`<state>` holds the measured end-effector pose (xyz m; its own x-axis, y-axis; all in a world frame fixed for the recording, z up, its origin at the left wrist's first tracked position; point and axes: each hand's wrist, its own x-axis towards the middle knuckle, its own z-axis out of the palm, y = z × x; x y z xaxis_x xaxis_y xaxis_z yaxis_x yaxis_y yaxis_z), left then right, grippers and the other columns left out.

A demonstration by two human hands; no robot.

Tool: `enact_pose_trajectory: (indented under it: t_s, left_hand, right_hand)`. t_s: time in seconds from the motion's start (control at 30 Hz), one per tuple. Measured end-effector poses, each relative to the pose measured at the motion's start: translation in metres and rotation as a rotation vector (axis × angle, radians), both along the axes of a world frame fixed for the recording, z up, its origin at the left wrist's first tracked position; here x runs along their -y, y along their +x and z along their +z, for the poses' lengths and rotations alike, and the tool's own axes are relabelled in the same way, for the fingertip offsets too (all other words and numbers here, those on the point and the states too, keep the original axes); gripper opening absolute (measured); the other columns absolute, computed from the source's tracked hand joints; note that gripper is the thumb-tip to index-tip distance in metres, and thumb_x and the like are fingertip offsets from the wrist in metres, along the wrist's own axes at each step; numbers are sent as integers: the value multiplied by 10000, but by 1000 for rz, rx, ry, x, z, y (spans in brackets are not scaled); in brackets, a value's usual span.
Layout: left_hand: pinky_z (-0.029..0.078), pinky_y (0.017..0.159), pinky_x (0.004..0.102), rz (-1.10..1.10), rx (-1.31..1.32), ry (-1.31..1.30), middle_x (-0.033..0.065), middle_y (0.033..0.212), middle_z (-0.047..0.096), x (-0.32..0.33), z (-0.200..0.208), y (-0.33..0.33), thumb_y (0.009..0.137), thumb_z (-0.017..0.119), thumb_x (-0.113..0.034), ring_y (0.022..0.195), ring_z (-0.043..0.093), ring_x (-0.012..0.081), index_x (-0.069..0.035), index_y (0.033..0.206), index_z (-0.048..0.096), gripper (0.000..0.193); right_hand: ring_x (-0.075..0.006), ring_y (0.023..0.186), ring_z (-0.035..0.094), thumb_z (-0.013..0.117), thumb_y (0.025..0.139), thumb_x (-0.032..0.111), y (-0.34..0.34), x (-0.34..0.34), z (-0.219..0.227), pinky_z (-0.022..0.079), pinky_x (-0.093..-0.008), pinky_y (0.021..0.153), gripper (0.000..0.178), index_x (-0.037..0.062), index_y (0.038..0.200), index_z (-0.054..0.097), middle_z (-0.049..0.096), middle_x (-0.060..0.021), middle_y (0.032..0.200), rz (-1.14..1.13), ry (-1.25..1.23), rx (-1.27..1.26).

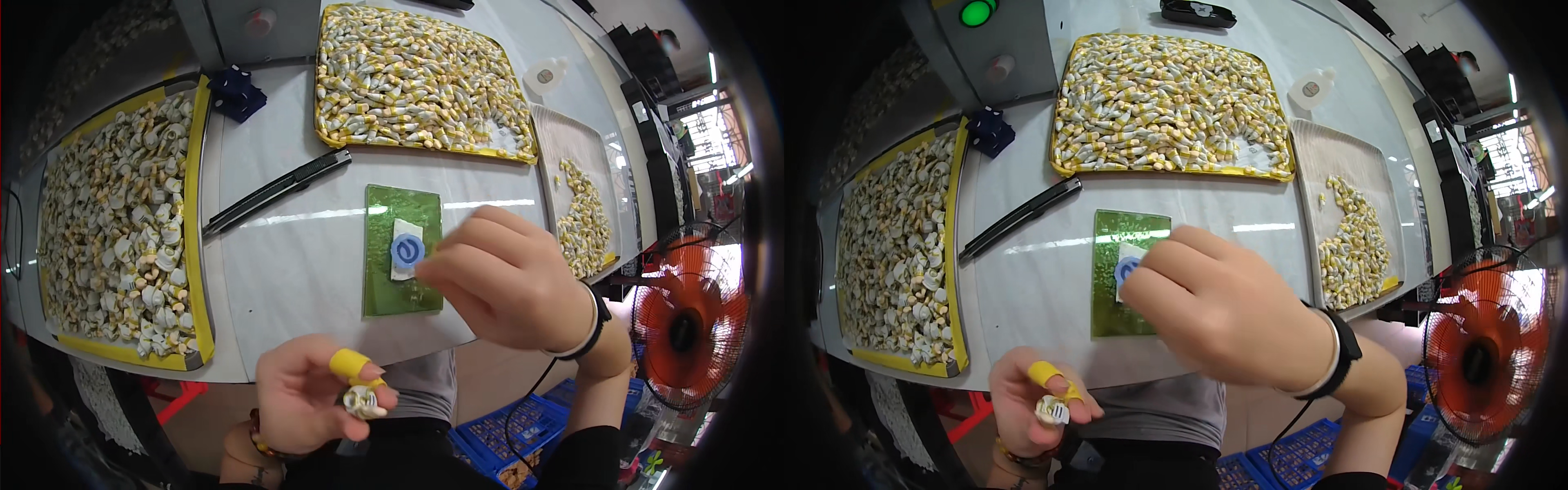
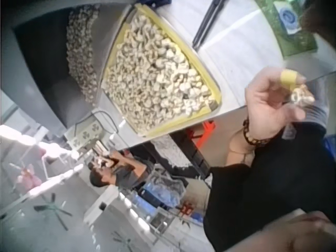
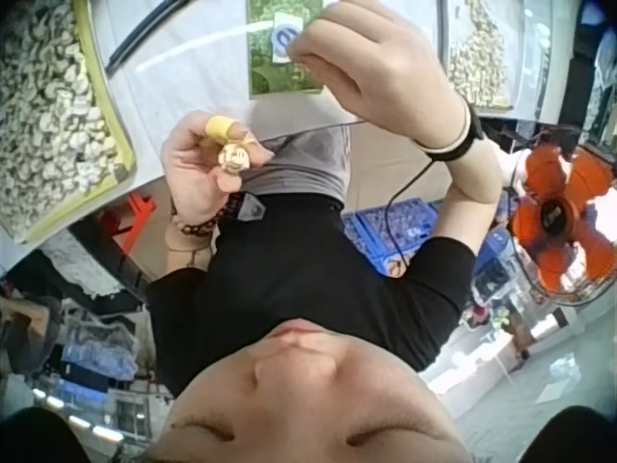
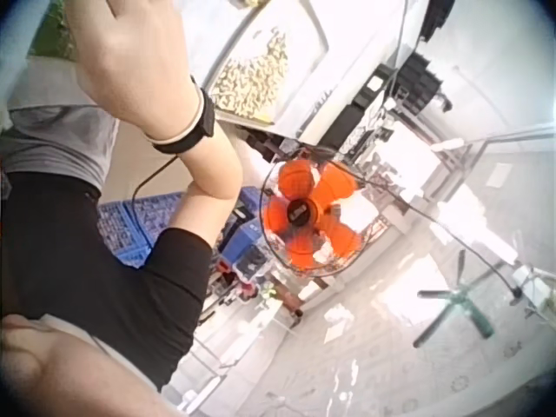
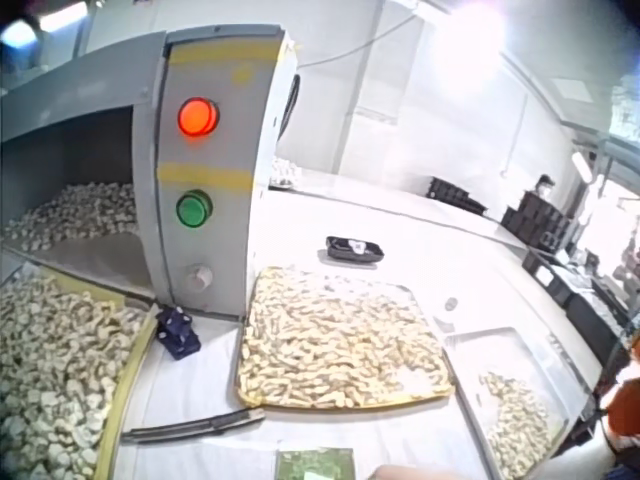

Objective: The person repeatedly picks small white and yellow plastic components from a tray, applies a substance from a small blue cap to the interior of the components, and places them into a yellow tray. The process is repetitive and involves handling small parts with precision.

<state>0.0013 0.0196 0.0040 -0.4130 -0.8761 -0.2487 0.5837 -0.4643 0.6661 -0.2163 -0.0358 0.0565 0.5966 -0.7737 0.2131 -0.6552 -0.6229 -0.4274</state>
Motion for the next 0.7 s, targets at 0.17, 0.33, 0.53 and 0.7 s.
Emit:
enact_pose_trajectory:
  t_s: [0.17, 0.33, 0.53, 0.7]
  left_hand:
    - [548, 608, 329, 14, 393, -860, 93, 752, 655, 12, -7, 7, 642, 838, -244, 675, 651, 214, -73, 867, 579, 383]
    - [546, 615, 320, 3, 469, -993, 88, 797, 666, 14, -1, 4, 654, 829, -191, 696, 660, 237, -63, 898, 600, 359]
    - [560, 692, 297, -25, 459, -988, 80, 892, 668, 10, 3, 5, 631, 823, -106, 766, 649, 218, -11, 911, 662, 336]
    - [568, 639, 284, 52, 456, -1045, 105, 845, 665, 11, 7, 2, 611, 829, -80, 725, 658, 233, -5, 880, 657, 328]
  right_hand:
    - [-207, 630, 552, 718, 683, 9, 12, -40, 3, 438, -299, 535, 176, 17, 846, 653, 570, -71, 768, 0, 171, 483]
    - [-204, 541, 604, 728, 676, -21, 25, -56, 2, 493, -283, 468, 167, 64, 752, 606, 625, -67, 716, -95, 161, 576]
    - [-222, 586, 599, 708, 692, -64, 23, -53, -1, 506, -292, 492, 164, 3, 716, 560, 624, -118, 738, 54, 159, 622]
    - [-231, 612, 597, 683, 704, -91, 21, -46, -1, 514, -298, 517, 151, -21, 709, 550, 627, -149, 767, 163, 200, 641]
